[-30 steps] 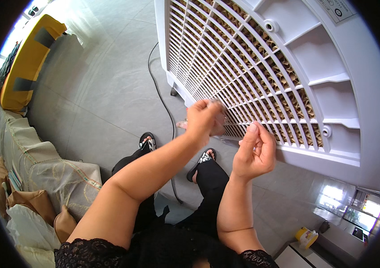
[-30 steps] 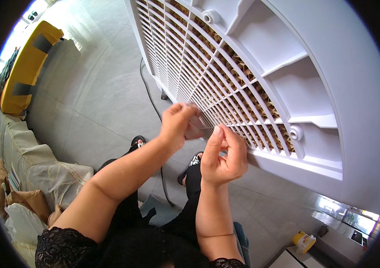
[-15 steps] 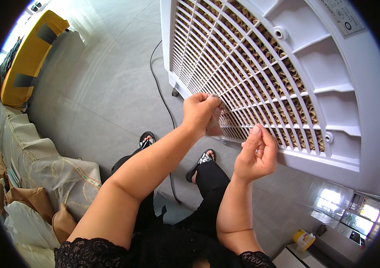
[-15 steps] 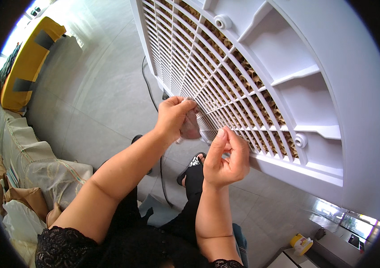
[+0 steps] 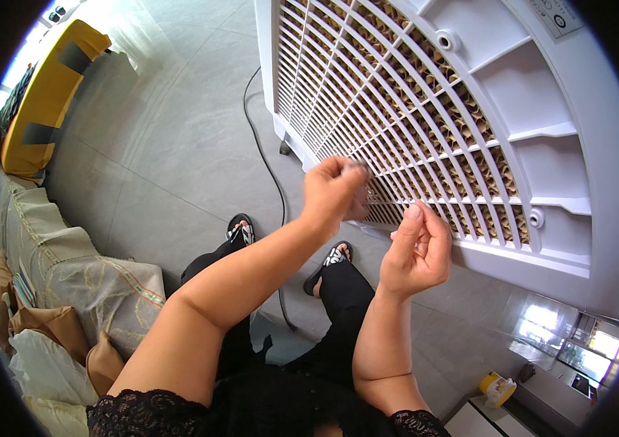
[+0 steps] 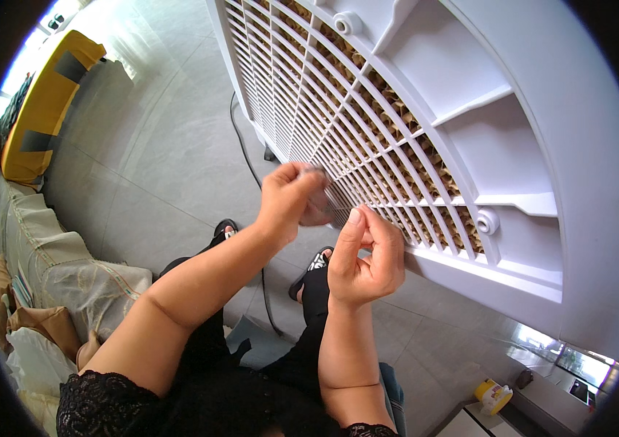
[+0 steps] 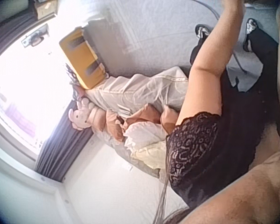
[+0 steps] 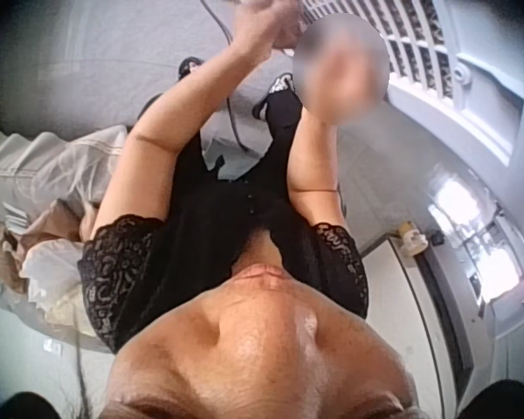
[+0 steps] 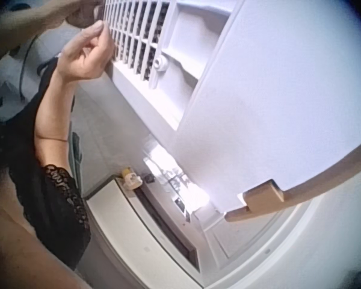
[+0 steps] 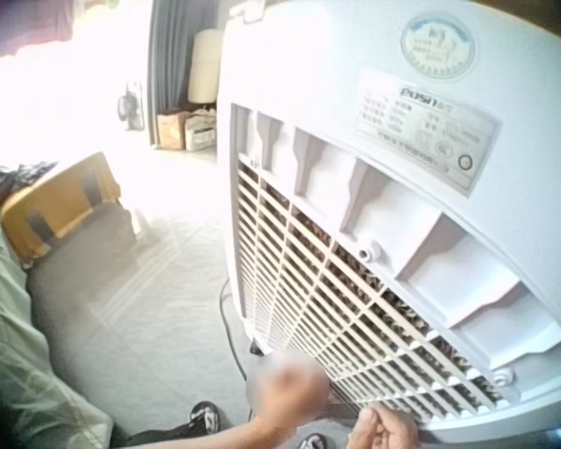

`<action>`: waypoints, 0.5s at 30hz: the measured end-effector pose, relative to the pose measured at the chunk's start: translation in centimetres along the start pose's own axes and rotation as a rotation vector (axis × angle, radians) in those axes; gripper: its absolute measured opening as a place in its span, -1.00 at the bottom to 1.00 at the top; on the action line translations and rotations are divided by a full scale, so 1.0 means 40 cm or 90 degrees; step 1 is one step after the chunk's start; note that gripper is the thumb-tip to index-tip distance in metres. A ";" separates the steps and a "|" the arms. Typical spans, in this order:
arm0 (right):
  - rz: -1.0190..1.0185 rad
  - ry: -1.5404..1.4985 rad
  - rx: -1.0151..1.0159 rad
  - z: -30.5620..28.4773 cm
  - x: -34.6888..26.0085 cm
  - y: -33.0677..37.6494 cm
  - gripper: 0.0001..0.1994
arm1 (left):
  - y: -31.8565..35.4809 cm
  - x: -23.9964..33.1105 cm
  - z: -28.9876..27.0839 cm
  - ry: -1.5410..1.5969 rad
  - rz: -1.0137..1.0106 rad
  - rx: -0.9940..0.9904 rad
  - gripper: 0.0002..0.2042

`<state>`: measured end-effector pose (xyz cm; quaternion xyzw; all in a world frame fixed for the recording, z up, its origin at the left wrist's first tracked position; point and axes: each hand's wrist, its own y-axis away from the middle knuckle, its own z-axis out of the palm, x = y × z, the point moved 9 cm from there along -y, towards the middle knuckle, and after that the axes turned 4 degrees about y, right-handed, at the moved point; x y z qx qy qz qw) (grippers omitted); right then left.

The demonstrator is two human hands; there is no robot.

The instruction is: The person wipes the front grille of a white air cooler with a cloth. They move the cloth across the grille repeatedly, cleaning different sections of the surface.

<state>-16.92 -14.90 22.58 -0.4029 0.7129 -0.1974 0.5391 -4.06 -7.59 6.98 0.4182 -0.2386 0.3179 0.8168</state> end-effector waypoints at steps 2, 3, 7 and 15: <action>0.001 0.001 0.002 0.002 0.002 -0.001 -0.92 | 0.003 0.005 0.000 -0.045 0.040 -0.019 -0.84; 0.005 0.000 0.006 0.003 0.003 -0.002 -0.92 | -0.013 0.027 -0.011 -0.007 0.074 0.012 -0.84; 0.007 0.004 0.003 0.006 0.002 0.002 -0.92 | -0.055 0.071 -0.035 0.071 0.092 0.072 -0.88; -0.001 0.014 -0.008 0.013 -0.006 0.004 -0.92 | -0.014 -0.054 -0.028 -0.007 -0.025 0.004 -0.90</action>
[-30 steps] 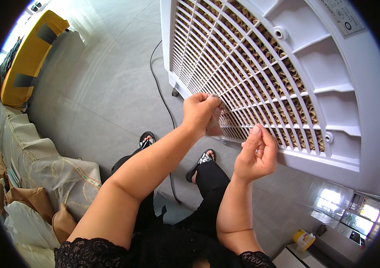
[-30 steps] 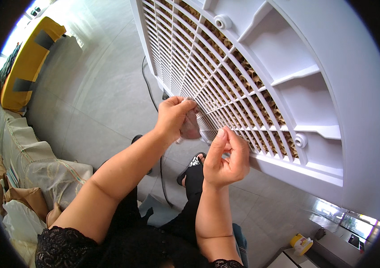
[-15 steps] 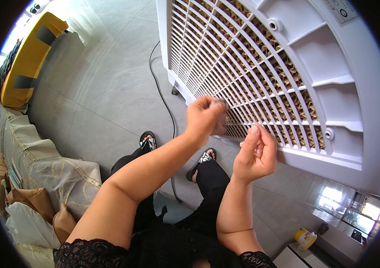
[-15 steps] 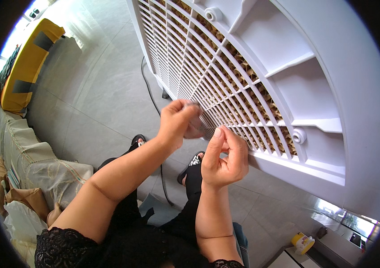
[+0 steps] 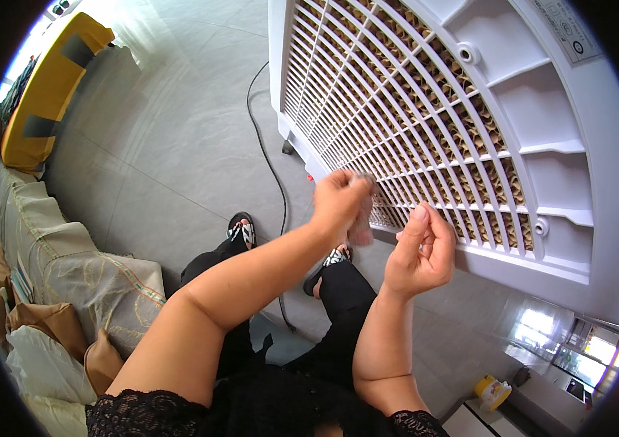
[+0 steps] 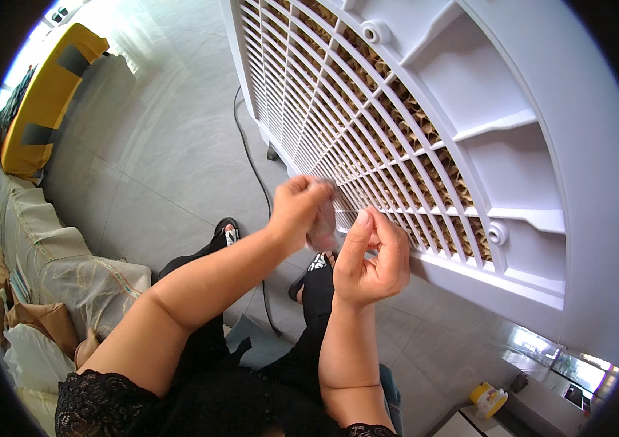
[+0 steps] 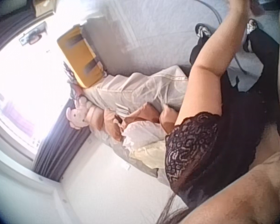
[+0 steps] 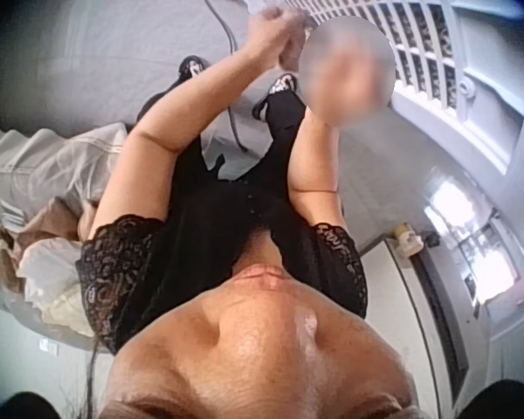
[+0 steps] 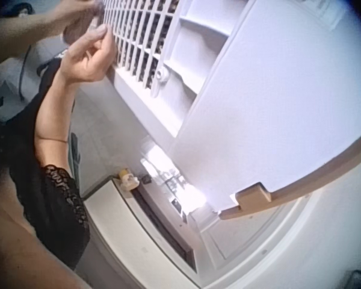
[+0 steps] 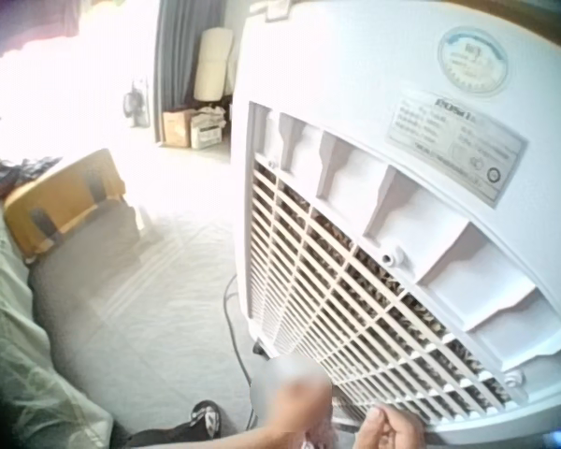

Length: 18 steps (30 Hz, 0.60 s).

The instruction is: The person wipes the front grille of a white air cooler with a cloth. They move the cloth across the grille repeatedly, cleaning different sections of the surface.

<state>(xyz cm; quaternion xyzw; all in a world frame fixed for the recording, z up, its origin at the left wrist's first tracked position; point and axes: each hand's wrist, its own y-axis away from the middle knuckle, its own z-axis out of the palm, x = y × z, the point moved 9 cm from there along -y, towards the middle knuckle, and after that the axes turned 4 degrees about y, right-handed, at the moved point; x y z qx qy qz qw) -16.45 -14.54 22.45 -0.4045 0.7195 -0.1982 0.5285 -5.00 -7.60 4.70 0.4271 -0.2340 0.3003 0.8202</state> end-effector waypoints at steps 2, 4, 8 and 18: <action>0.001 0.000 0.009 -0.005 0.000 -0.002 -0.92 | -0.006 0.063 0.003 0.028 0.012 0.017 -0.89; 0.010 0.003 0.002 -0.004 0.004 0.000 -0.92 | -0.025 0.048 -0.009 0.072 -0.022 0.033 -0.88; -0.004 0.019 -0.008 -0.002 0.006 0.003 -0.92 | -0.027 -0.020 -0.010 0.046 -0.014 0.039 -0.92; -0.004 0.002 -0.004 0.000 0.005 -0.001 -0.93 | -0.041 -0.030 -0.025 -0.032 0.002 0.017 -0.88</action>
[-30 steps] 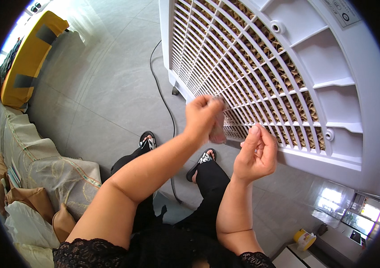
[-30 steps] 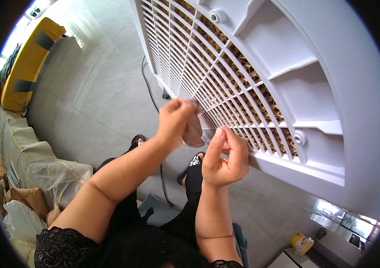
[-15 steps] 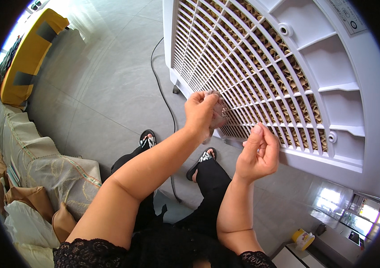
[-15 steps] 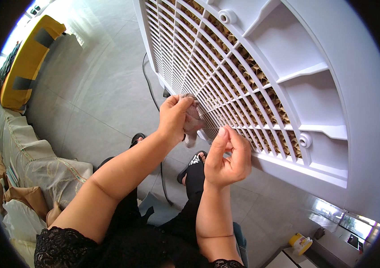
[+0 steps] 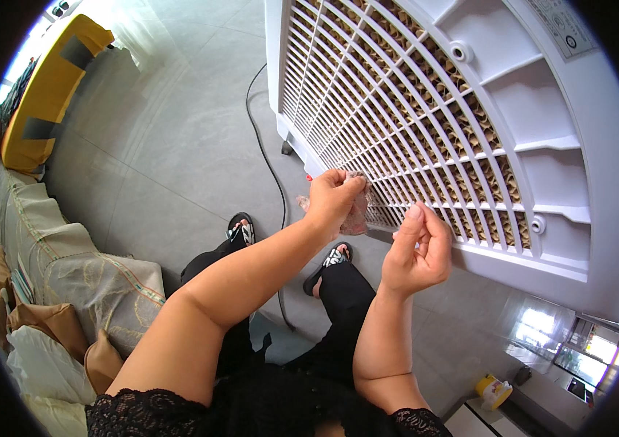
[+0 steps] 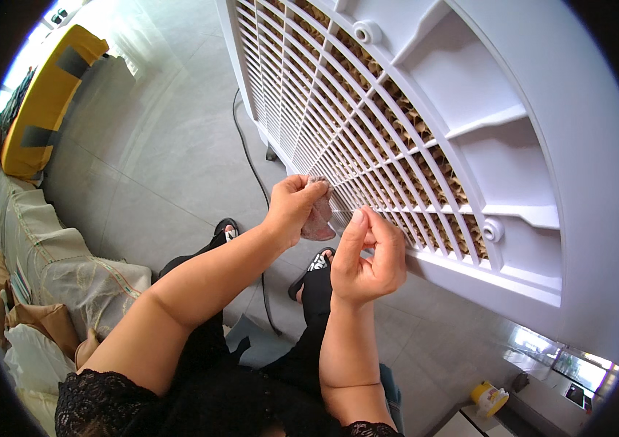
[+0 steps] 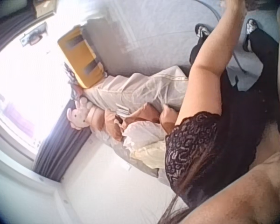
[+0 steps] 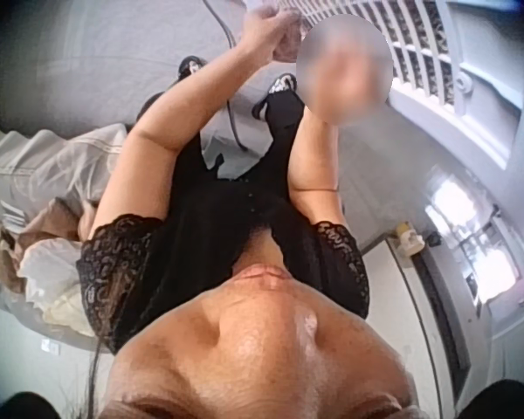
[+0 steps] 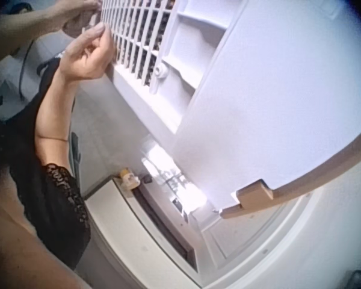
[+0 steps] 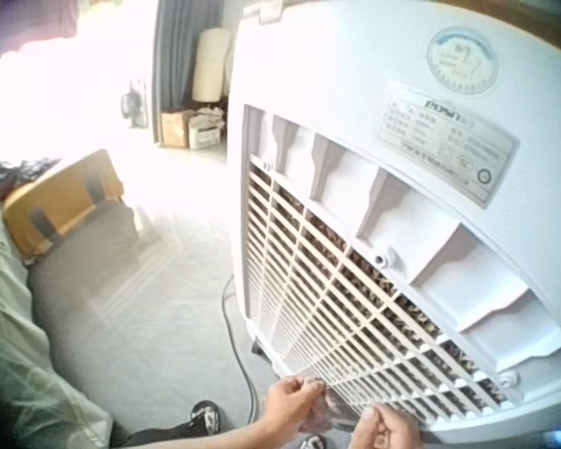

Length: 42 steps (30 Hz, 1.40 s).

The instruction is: The person wipes the front grille of a white air cooler with a cloth. They move the cloth across the grille repeatedly, cleaning different sections of the surface.

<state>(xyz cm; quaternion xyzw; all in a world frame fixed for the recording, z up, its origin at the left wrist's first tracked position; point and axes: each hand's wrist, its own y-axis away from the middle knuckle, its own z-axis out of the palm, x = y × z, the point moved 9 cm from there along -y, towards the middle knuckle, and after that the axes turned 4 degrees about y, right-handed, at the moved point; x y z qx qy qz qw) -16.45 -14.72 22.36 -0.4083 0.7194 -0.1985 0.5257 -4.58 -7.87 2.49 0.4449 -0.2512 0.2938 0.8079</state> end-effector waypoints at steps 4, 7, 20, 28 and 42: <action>-0.013 0.011 0.005 0.000 0.000 0.001 -0.92 | 0.000 0.025 -0.035 -0.002 -0.073 0.018 -0.88; -0.014 0.028 -0.009 0.001 -0.007 0.000 -0.92 | -0.032 0.029 -0.059 0.195 -0.018 0.161 -0.90; -0.005 0.005 0.004 -0.008 0.000 0.000 -0.91 | 0.013 -0.048 0.007 0.125 -0.104 -0.003 -0.93; -0.003 -0.005 -0.002 -0.013 0.003 0.004 -0.92 | -0.014 -0.021 0.008 0.271 -0.019 -0.043 -0.85; -0.013 0.026 -0.011 0.004 -0.003 0.002 -0.91 | 0.011 0.009 0.000 0.028 -0.018 0.004 -0.85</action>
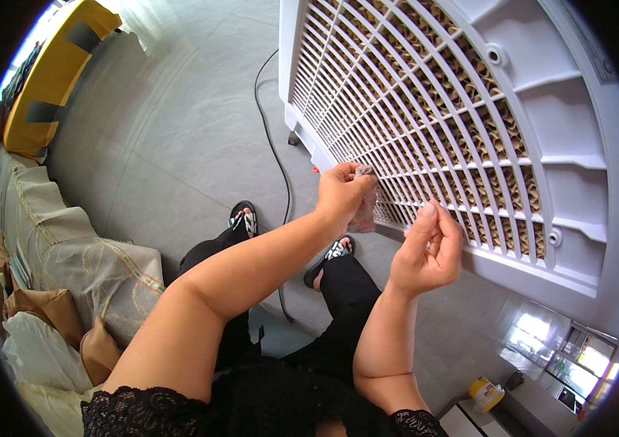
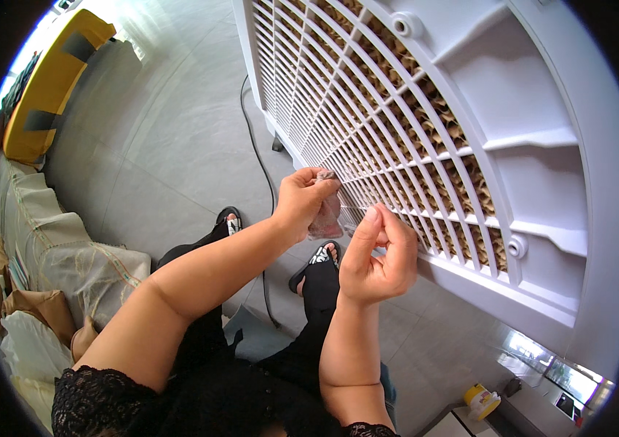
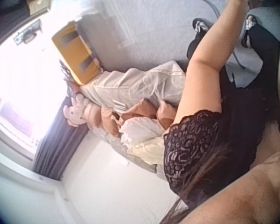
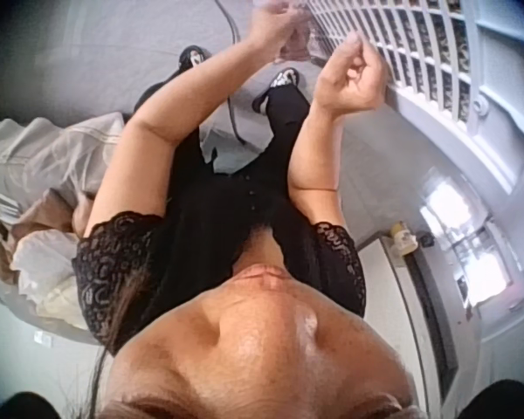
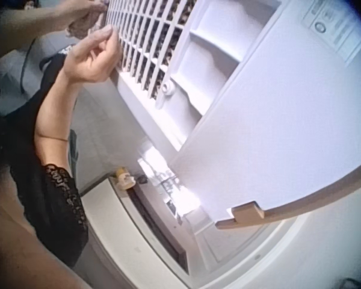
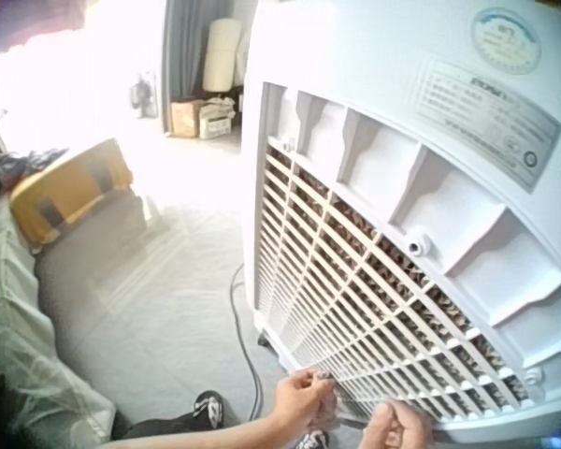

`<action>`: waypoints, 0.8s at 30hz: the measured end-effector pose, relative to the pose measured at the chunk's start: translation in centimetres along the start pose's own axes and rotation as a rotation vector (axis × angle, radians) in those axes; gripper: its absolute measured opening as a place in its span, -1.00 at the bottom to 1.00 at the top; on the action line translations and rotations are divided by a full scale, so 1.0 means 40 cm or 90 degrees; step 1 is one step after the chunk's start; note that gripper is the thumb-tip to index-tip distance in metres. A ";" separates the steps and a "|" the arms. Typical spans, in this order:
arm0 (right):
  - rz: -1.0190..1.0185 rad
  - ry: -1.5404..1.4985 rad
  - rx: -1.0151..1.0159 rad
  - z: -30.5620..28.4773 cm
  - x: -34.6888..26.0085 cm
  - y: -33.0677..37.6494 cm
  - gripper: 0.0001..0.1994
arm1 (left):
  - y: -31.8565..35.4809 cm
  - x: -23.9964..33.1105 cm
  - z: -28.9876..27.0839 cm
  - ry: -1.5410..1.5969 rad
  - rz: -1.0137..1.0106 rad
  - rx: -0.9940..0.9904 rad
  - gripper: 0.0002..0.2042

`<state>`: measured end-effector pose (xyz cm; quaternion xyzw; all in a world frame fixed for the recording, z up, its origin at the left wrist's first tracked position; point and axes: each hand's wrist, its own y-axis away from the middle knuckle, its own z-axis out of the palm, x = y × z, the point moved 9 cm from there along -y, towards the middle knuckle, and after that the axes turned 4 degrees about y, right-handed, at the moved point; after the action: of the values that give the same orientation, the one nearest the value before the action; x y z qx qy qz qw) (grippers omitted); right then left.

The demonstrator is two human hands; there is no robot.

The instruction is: The person wipes the front grille of a white air cooler with a cloth. They move the cloth across the grille repeatedly, cleaning different sections of the surface.

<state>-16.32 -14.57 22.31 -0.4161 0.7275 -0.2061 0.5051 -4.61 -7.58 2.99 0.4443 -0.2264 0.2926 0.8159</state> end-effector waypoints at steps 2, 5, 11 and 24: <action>0.011 -0.007 0.008 0.000 0.000 0.001 -0.91 | -0.014 -0.001 -0.003 -0.055 -0.021 -0.034 -0.86; 0.001 0.013 0.007 -0.001 -0.006 -0.001 -0.91 | -0.031 0.038 -0.027 -0.033 -0.016 0.029 -0.87; -0.004 0.016 -0.004 0.005 -0.007 0.000 -0.91 | -0.009 -0.014 -0.039 0.073 -0.113 0.105 -0.90; -0.001 -0.001 -0.005 0.000 0.000 0.000 -0.92 | -0.027 -0.066 -0.051 0.021 -0.137 0.036 -0.96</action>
<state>-16.31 -14.58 22.31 -0.4189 0.7275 -0.2033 0.5040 -5.56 -7.04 -0.32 0.4843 -0.1551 0.2168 0.8333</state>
